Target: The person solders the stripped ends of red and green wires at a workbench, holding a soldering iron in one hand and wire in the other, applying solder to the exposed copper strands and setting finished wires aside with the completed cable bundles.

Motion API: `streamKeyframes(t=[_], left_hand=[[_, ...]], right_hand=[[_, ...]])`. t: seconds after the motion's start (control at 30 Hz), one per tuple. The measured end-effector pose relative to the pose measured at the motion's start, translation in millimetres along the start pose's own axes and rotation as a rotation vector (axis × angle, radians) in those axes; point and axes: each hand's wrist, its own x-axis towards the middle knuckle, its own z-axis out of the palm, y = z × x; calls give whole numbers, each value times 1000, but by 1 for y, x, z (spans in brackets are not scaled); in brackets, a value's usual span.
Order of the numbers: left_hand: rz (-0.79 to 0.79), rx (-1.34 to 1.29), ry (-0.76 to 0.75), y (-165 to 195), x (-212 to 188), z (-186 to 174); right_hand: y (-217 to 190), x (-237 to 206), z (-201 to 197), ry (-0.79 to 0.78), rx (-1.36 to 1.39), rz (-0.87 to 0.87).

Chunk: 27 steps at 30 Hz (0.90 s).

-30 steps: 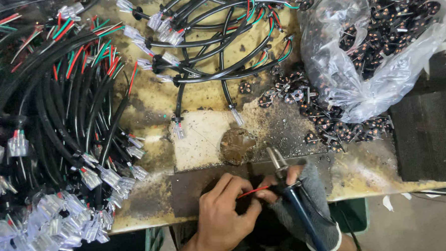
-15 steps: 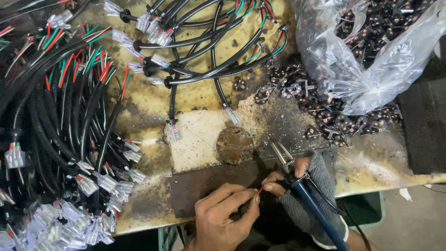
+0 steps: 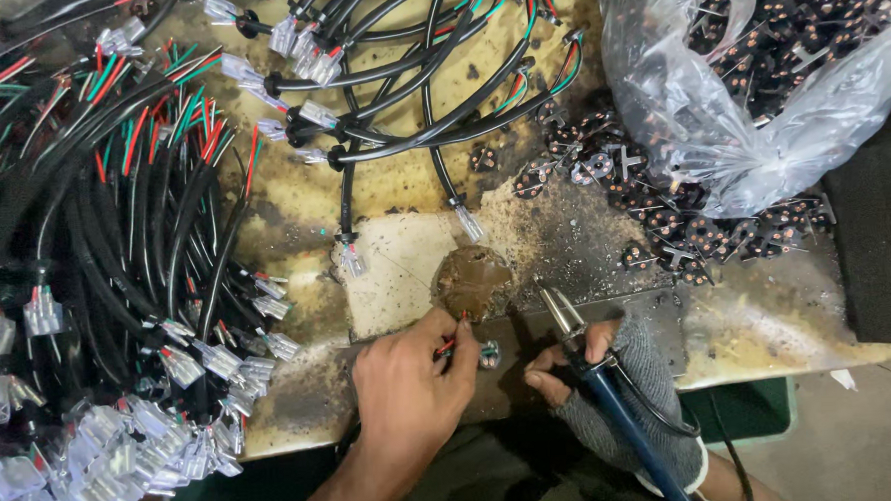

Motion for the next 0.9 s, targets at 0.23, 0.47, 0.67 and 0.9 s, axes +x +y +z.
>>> streamKeyframes(t=[0.23, 0.47, 0.67, 0.9], left_hand=[[-46, -207, -144, 2, -30, 6], [218, -282, 95, 5, -50, 26], [-63, -497, -535, -3, -23, -7], [180, -212, -281, 3, -23, -3]], right_hand=[[-3, -4, -2, -6, -19, -209], [9, -8, 8, -32, 19, -169], [14, -1, -11, -191, 1036, 773], [0, 2, -10, -352, 642, 273]])
